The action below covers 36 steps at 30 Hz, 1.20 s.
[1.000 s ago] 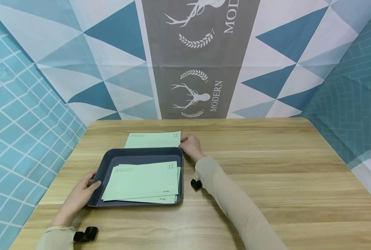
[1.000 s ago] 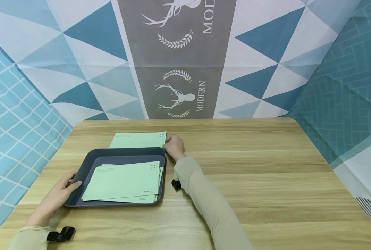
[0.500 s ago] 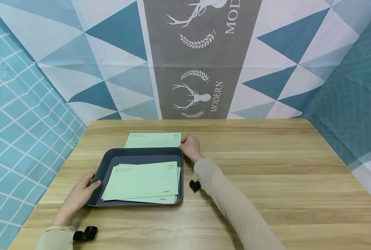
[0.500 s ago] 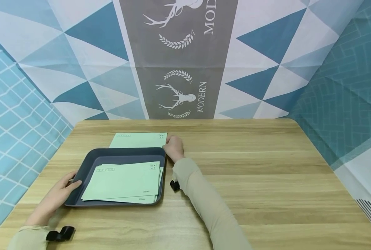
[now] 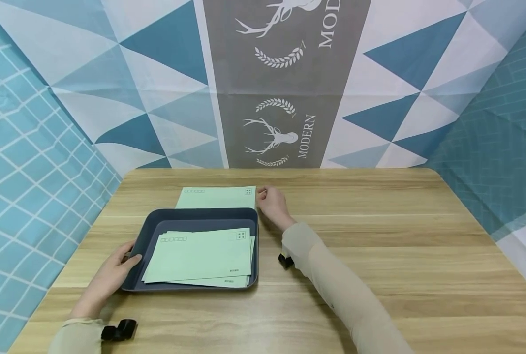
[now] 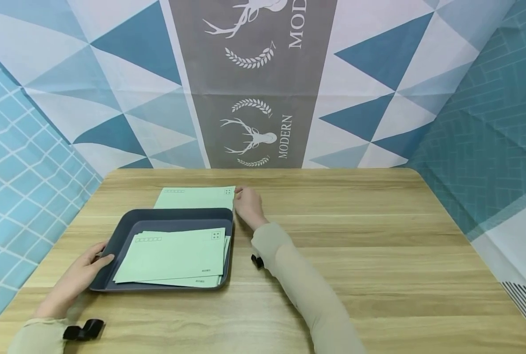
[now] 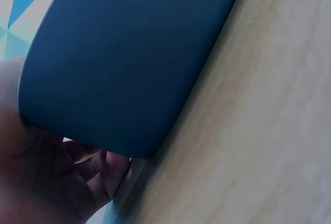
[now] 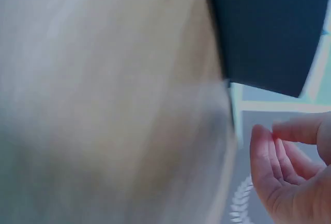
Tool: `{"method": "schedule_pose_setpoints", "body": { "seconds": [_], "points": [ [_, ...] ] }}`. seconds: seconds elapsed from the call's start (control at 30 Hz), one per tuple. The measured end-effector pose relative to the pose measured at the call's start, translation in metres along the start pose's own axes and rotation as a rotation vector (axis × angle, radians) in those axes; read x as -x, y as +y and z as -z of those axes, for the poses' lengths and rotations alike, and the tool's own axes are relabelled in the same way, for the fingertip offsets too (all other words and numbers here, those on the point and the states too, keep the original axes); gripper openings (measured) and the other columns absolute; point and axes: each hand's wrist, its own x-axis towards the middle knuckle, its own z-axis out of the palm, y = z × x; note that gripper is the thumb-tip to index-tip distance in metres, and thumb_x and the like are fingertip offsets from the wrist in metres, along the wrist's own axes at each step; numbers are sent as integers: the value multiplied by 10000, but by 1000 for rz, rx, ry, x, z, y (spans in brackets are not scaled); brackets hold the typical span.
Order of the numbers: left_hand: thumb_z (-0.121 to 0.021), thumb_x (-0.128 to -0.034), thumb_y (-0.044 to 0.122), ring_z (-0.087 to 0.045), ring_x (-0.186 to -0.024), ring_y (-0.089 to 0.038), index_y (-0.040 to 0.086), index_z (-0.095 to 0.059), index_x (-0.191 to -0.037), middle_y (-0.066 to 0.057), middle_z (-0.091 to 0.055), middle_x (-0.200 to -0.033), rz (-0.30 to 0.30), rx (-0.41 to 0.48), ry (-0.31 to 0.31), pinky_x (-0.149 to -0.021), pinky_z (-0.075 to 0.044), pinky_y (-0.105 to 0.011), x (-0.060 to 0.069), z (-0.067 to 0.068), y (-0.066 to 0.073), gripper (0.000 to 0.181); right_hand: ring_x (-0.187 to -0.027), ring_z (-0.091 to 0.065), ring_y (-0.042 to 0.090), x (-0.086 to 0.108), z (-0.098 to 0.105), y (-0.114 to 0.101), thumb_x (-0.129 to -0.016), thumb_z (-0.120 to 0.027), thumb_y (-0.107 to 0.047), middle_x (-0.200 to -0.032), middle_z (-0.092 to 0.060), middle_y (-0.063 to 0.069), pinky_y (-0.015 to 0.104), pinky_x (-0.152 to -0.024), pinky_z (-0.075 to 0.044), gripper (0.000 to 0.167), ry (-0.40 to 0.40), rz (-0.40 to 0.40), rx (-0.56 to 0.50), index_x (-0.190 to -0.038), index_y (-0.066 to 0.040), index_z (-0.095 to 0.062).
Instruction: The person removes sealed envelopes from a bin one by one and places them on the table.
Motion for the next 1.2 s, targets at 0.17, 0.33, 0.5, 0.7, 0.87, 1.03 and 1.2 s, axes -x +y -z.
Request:
{"method": "schedule_pose_setpoints", "body": {
  "seconds": [0.17, 0.33, 0.5, 0.7, 0.87, 1.03, 1.2],
  "points": [
    [-359, -981, 309, -300, -1171, -506, -91, -173, -1404, -362, -191, -1382, 6, -9, -10, -892, -300, -576, -1, 1, 0, 611, -639, -537, 109, 12, 14, -14, -881, -556, -127, -768, -641, 18, 229, -624, -446, 180, -47, 165, 102, -969, -46, -690],
    [-358, -981, 301, -303, -1168, -509, -100, -175, -1399, -368, -196, -1374, 1, -15, -8, -885, -311, -571, 0, 2, 1, 608, -707, -603, 102, 27, 18, -29, -931, -498, -190, -818, -676, 5, 248, -684, -488, 225, -43, 427, 401, -927, -104, -705],
    [-362, -982, 296, -310, -1164, -511, -101, -177, -1399, -369, -203, -1372, -13, -22, -8, -876, -318, -570, 0, 2, 0, 604, -867, -631, 135, 46, 15, -38, -930, -496, -168, -958, -675, 22, 282, -757, -498, 216, -150, 566, 570, -1022, -102, -680],
    [-371, -981, 288, -315, -1163, -507, -104, -190, -1396, -367, -215, -1368, -29, -25, -1, -879, -315, -567, -1, 1, -1, 598, -1096, -535, 192, 62, 15, -39, -845, -571, -488, -1191, -581, 37, 384, -956, -375, 552, -378, 530, 771, -1248, -112, -548],
    [-369, -982, 281, -328, -1152, -495, -110, -194, -1391, -364, -227, -1361, -30, -23, 2, -874, -320, -559, -3, 1, -2, 593, -1185, -441, 208, 66, 15, -35, -732, -593, -648, -1288, -496, 46, 407, -995, -305, 815, -509, 474, 822, -1336, -119, -451],
    [-372, -980, 269, -349, -1138, -483, -117, -213, -1382, -360, -246, -1352, -34, -32, 13, -861, -337, -528, -3, 1, -1, 578, -1209, -413, 211, 65, 13, -32, -625, -588, -755, -1333, -459, 45, 420, -1001, -286, 1010, -553, 476, 836, -1388, -128, -376],
    [-370, -979, 262, -390, -1105, -458, -115, -225, -1379, -352, -271, -1338, -34, -53, 15, -814, -370, -445, -2, 1, 0, 568, -1245, -362, 200, 66, 10, -30, -531, -565, -833, -1377, -407, 39, 427, -1016, -266, 1177, -586, 470, 861, -1438, -143, -268]
  ]
}}
